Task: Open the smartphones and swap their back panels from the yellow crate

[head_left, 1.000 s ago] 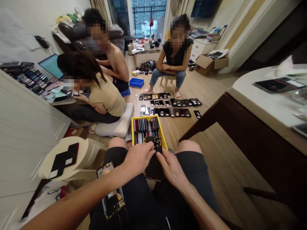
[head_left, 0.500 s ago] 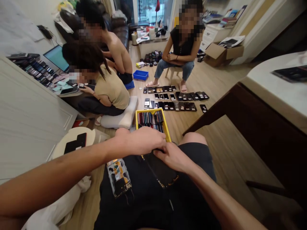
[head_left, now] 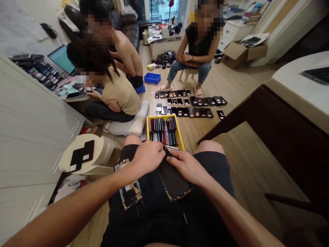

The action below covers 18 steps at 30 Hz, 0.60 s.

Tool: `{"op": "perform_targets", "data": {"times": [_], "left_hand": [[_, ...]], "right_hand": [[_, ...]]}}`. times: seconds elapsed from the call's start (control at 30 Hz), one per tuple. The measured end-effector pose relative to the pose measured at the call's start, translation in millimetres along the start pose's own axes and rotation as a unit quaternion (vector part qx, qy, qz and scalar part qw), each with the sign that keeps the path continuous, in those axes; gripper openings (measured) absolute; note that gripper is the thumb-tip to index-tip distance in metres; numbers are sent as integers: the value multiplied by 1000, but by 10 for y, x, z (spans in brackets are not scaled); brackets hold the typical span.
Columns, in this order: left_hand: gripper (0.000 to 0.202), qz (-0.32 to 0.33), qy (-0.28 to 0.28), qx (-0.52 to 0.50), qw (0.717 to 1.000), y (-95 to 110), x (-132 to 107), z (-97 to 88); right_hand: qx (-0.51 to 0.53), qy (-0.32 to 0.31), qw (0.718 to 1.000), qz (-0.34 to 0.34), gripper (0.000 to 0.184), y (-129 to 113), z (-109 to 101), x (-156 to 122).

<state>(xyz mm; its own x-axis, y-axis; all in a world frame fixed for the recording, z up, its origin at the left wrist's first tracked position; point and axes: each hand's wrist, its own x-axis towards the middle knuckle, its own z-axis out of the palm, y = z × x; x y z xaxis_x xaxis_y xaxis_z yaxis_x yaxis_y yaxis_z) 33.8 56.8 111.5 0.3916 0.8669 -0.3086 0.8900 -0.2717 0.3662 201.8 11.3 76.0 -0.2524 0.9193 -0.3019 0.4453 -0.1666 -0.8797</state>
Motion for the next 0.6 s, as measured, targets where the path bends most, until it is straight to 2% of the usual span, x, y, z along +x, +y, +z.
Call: {"op": "perform_targets", "data": {"times": [0.07, 0.13, 0.23, 0.33, 0.4, 0.47, 0.6], "left_hand": [[24, -20, -1, 11, 1000, 6, -38, 71], [27, -10, -2, 33, 999, 0, -80, 142], [27, 43, 33, 81, 995, -19, -146, 244], [22, 122, 91, 143, 978, -49, -196, 349], [27, 199, 135, 195, 951, -88, -210, 418], [32, 290, 182, 238, 909, -157, -194, 476], [37, 419, 250, 279, 827, -342, -45, 527]], "right_hand": [[-14, 24, 999, -20, 24, 27, 52, 2], [-24, 34, 998, -44, 24, 57, 68, 3], [-39, 33, 997, -59, 24, 94, 45, 11], [-55, 36, 997, -44, 22, 103, 17, 18], [-54, 28, 997, -36, 23, 90, 13, 12], [-60, 15, 998, -28, 23, 75, 11, 9], [-94, -3, 996, 4, 18, 69, -25, 34]]}}
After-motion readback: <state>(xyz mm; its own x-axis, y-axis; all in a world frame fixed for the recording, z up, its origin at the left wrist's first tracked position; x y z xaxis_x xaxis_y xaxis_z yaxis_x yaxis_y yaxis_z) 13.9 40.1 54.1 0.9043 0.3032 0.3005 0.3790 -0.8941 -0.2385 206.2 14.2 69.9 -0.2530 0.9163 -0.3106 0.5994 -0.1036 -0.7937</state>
